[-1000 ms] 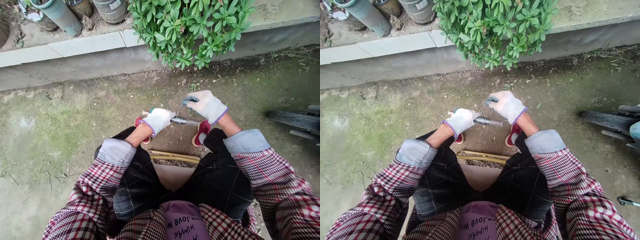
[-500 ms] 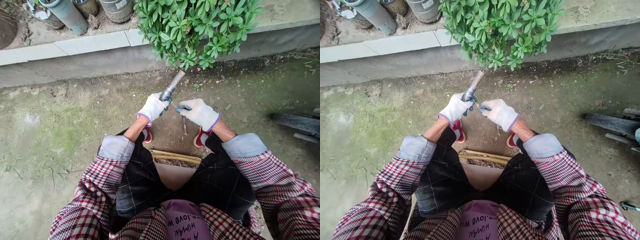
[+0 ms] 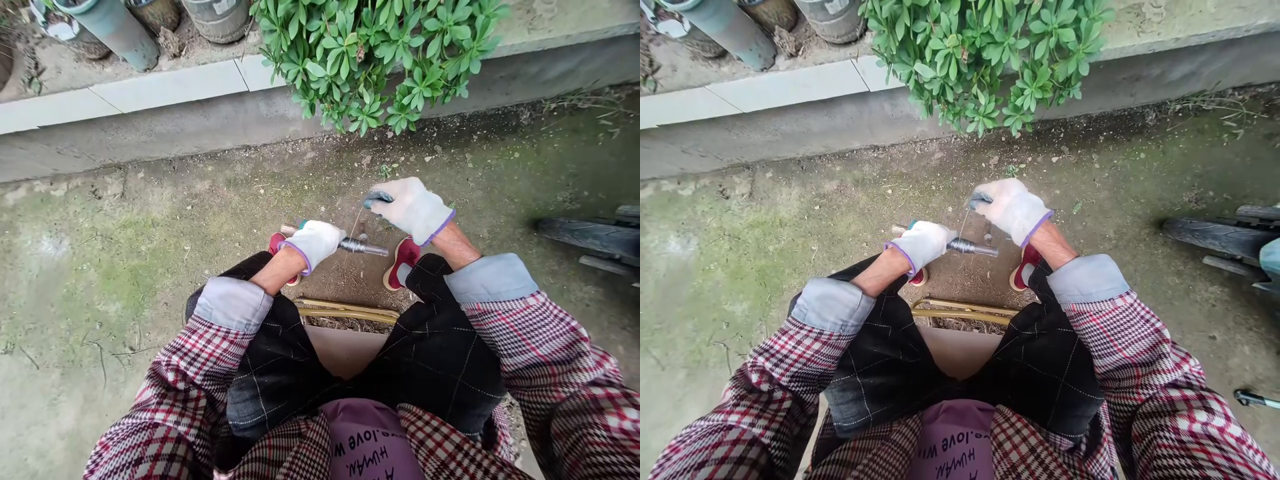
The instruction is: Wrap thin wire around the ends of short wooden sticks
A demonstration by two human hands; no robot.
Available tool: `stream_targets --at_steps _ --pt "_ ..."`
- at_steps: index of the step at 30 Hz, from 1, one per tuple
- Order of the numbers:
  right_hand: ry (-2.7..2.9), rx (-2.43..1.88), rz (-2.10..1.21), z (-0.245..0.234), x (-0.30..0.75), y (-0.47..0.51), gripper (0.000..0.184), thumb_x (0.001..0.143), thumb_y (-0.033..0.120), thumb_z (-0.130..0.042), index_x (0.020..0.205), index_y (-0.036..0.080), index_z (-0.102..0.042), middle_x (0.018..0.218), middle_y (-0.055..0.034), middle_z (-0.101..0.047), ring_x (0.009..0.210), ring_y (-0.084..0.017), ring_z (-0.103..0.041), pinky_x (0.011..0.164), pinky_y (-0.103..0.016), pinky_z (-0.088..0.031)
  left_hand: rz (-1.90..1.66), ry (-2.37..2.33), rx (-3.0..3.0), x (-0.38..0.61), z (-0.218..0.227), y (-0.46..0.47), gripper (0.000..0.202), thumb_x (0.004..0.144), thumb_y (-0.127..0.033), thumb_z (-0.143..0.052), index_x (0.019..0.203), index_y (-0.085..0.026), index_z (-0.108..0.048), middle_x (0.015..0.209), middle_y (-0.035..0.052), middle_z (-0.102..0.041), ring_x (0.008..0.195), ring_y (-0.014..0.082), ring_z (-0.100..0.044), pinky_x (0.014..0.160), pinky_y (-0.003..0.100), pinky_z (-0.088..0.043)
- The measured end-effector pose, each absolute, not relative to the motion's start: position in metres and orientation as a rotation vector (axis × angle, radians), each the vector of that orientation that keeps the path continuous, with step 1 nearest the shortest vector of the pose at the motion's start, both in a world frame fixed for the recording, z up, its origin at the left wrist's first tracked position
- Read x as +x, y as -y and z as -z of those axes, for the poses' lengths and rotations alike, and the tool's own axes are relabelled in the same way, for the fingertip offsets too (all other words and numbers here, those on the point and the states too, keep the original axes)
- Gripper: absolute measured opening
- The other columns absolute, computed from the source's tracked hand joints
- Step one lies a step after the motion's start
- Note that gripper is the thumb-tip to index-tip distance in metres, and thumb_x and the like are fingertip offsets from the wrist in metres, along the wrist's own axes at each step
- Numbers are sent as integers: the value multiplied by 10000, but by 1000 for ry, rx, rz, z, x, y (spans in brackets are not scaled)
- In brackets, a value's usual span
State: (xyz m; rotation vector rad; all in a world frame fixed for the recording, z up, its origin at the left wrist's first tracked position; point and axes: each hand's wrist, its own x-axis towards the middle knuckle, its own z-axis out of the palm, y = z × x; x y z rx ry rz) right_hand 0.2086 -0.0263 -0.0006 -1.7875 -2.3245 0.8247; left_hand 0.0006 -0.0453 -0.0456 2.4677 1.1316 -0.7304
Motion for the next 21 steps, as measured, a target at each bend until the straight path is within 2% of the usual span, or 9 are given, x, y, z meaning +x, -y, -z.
stream_targets --at_steps 4,7,10,14,18,21 --pt "2203 -1912 -870 16 213 17 168 910 280 -624 787 229 -726 783 -39 -737 749 -215 -643 690 -337 -457 662 -1166 2367 2 25 41 317 954 -184 -540 1196 -225 -742 916 95 -768 847 264 -746 747 343 -540" --pt "2118 -1924 -985 20 208 16 177 878 250 -648 707 221 -681 751 -38 -718 739 -207 -643 696 -338 -488 297 -1252 2242 -9 13 32 252 968 -350 -580 1121 -250 -754 923 34 -763 818 190 -700 732 276 -507" --pt "1997 -1877 -1069 18 202 22 157 885 269 -645 763 205 -721 780 -56 -737 725 -207 -665 696 -345 -527 -119 -1338 2008 -21 11 23 230 952 -345 -608 1071 -195 -737 880 17 -737 764 140 -648 696 241 -493" --pt "1955 -1775 -1143 9 191 35 207 949 312 -595 903 219 -775 837 -63 -772 722 -221 -686 677 -352 -545 -425 -1416 1564 -24 15 16 204 966 -287 -604 1086 -147 -691 788 10 -684 608 93 -567 558 216 -462" --pt "2248 -1557 -998 2 180 47 181 909 247 -622 930 207 -798 923 -56 -794 865 -232 -708 803 -350 -527 -432 -1511 1465 -24 19 12 239 1006 -311 -567 1130 -134 -668 789 24 -683 522 73 -499 517 223 -460" --pt "2366 -1448 -970 -3 176 54 170 887 240 -643 925 210 -806 944 -41 -799 872 -217 -703 815 -332 -500 -175 -1528 1678 -27 22 11 297 1038 -324 -493 1196 -134 -658 888 57 -732 579 87 -546 581 239 -493"
